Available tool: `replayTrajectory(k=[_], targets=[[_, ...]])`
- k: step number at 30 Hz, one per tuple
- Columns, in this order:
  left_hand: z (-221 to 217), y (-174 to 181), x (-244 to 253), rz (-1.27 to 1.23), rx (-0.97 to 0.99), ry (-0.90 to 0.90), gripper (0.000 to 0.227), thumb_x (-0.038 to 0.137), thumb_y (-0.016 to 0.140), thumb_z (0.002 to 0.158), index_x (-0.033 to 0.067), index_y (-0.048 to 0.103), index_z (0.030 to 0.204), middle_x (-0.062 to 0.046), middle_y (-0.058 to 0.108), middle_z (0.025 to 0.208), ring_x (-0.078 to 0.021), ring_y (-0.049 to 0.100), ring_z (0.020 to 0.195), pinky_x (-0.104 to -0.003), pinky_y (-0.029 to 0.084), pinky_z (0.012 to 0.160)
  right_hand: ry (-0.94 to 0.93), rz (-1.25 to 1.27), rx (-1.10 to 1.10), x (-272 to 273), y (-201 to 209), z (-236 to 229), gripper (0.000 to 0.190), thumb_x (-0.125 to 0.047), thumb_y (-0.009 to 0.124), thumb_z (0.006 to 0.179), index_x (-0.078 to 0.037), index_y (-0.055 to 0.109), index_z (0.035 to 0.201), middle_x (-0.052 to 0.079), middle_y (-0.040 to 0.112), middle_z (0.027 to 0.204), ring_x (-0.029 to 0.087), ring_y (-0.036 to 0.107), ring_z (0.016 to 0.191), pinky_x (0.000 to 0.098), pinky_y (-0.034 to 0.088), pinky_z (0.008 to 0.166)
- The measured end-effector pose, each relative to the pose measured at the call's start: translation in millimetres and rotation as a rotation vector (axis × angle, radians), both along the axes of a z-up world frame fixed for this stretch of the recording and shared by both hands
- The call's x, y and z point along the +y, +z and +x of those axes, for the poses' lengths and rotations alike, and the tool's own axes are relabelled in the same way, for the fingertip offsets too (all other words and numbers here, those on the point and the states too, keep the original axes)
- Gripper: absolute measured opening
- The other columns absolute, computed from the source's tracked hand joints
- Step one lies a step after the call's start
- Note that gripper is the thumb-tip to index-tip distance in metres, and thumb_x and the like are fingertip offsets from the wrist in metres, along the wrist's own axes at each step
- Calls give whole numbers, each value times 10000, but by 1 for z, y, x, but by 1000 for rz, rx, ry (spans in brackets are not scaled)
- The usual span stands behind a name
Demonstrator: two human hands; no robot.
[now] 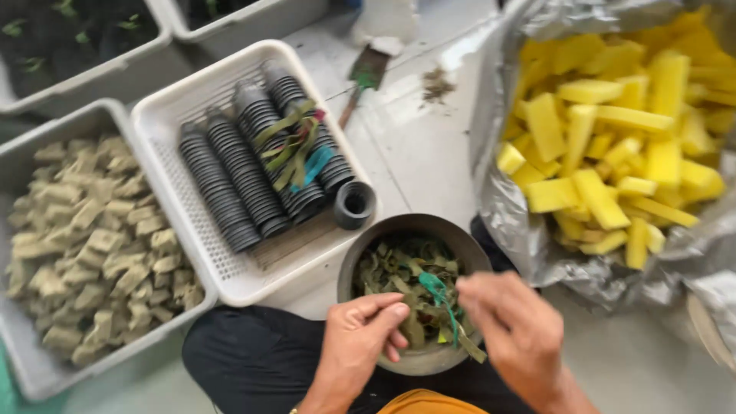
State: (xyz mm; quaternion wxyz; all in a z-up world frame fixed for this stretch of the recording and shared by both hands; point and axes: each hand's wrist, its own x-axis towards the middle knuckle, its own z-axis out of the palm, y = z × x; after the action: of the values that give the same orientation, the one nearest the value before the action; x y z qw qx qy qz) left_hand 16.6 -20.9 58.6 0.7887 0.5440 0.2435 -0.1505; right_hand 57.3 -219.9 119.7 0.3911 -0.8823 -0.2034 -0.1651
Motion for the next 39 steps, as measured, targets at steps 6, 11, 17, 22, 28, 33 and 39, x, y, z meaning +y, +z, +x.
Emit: replayTrajectory(k=[6,11,17,22,28,33,39], targets=[[-16,-10,-17,-81,26,-28,229,81,719,911,-48,767,1094,-52,723,751,-74,626,549,-215,484,439,101,120,249,8,-19,-11,203,8,780,812,11,726,1007,100,739,922,175,718,778,264,566,690],[-15,1,-20,-94,-11,-79,189,79,697,931,-32,774,1064,-27,720,761,-58,630,572,-207,492,449,136,217,525,0,-35,-10,229,-17,791,772,39,741,989,99,749,934,148,711,766,264,565,676],[-19,5,-21,-136,17,-117,154,78,698,948,-34,768,1027,-37,709,728,-66,626,560,-206,490,453,140,368,715,-10,-49,-15,77,-19,745,834,41,755,881,81,764,892,139,710,819,257,554,730],[-28,14,-24,-147,15,-110,156,90,698,956,-26,767,1033,-29,702,728,-60,630,569,-204,499,461,89,658,897,-14,-73,-22,98,37,676,835,89,757,850,136,754,895,174,678,840,274,523,778],[-31,22,-31,-84,-92,-120,146,81,706,944,-28,768,1021,-30,718,754,-61,641,584,-203,508,468,7,1118,1031,-31,-92,-21,147,21,624,870,128,725,878,202,730,928,200,621,831,290,462,764],[-31,3,-26,-132,-27,-82,173,69,705,935,-57,759,1042,-62,719,736,-80,651,568,-213,519,468,-10,864,770,-40,-69,-11,174,-36,620,976,68,743,909,158,738,911,203,663,804,310,534,782],[-21,1,-14,-94,-1,-28,203,71,703,925,-40,752,1087,-83,720,738,-82,645,556,-207,488,438,102,229,409,11,-23,-24,180,-5,772,809,11,747,986,105,729,974,185,716,848,268,565,756]])
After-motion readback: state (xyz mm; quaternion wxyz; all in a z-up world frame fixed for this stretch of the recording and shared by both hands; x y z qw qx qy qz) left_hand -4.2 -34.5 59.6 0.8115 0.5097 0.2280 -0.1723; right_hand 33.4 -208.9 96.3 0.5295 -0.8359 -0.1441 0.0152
